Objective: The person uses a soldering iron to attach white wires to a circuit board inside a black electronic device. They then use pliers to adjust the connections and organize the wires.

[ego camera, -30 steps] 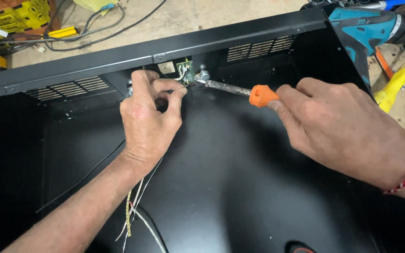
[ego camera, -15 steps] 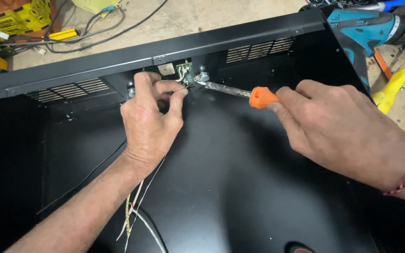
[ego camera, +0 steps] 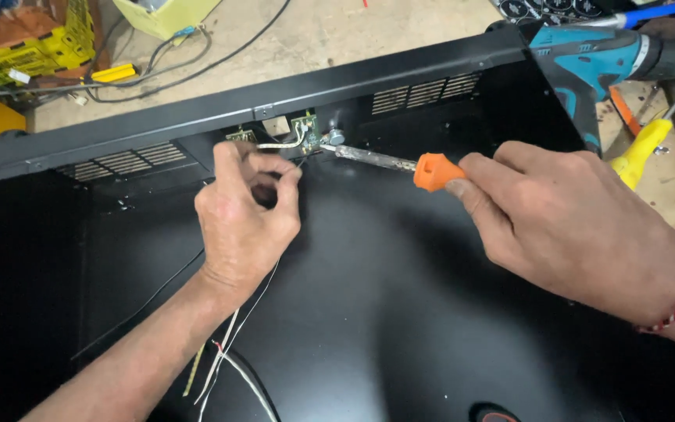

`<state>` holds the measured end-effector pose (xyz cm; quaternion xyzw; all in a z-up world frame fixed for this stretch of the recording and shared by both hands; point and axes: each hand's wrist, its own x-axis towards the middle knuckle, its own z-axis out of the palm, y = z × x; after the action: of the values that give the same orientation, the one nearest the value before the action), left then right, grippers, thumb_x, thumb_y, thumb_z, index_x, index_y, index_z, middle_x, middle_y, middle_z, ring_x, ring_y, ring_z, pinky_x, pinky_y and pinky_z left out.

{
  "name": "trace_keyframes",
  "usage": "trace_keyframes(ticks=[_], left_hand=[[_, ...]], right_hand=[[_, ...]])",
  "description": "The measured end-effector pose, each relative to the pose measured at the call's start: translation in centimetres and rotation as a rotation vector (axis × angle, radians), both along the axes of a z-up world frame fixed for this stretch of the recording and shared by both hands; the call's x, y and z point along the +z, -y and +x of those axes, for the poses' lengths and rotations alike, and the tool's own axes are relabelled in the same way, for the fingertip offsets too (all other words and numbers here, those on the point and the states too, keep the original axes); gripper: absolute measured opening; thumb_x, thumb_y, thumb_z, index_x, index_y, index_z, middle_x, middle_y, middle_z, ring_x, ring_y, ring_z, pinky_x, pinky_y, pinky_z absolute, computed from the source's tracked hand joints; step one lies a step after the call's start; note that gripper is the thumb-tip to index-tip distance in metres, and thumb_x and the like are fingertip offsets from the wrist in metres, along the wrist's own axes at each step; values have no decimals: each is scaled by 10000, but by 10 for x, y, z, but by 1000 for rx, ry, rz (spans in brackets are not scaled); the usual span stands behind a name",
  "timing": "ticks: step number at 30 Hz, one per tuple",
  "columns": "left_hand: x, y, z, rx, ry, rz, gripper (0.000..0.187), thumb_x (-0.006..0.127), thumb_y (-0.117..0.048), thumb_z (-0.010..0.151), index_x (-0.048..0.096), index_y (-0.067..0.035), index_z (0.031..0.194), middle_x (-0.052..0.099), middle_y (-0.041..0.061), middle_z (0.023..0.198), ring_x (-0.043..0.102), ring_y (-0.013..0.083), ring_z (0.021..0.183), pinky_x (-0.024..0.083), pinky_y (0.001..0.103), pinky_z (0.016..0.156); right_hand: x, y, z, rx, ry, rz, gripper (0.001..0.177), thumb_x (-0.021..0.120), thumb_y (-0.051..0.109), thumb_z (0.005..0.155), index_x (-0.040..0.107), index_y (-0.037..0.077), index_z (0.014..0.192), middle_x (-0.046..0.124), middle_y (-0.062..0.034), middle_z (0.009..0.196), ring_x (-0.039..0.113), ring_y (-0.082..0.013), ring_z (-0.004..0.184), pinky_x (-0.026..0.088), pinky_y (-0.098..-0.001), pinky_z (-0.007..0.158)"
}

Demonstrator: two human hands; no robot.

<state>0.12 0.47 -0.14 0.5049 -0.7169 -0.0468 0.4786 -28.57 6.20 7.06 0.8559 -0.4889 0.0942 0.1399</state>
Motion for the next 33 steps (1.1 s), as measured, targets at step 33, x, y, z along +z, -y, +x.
trace_keyframes(ticks=[33], left_hand=[[71, -81, 79, -224, 1156, -42, 399, 648, -248, 869, 643, -87, 1234, 656, 42, 995, 635, 266, 935, 524, 391, 817]], right_hand=[[18, -61, -43, 54, 334, -257, 61, 779, -40, 1150, 791, -99, 1154, 578, -133, 802, 548, -271, 710, 438, -376, 669]])
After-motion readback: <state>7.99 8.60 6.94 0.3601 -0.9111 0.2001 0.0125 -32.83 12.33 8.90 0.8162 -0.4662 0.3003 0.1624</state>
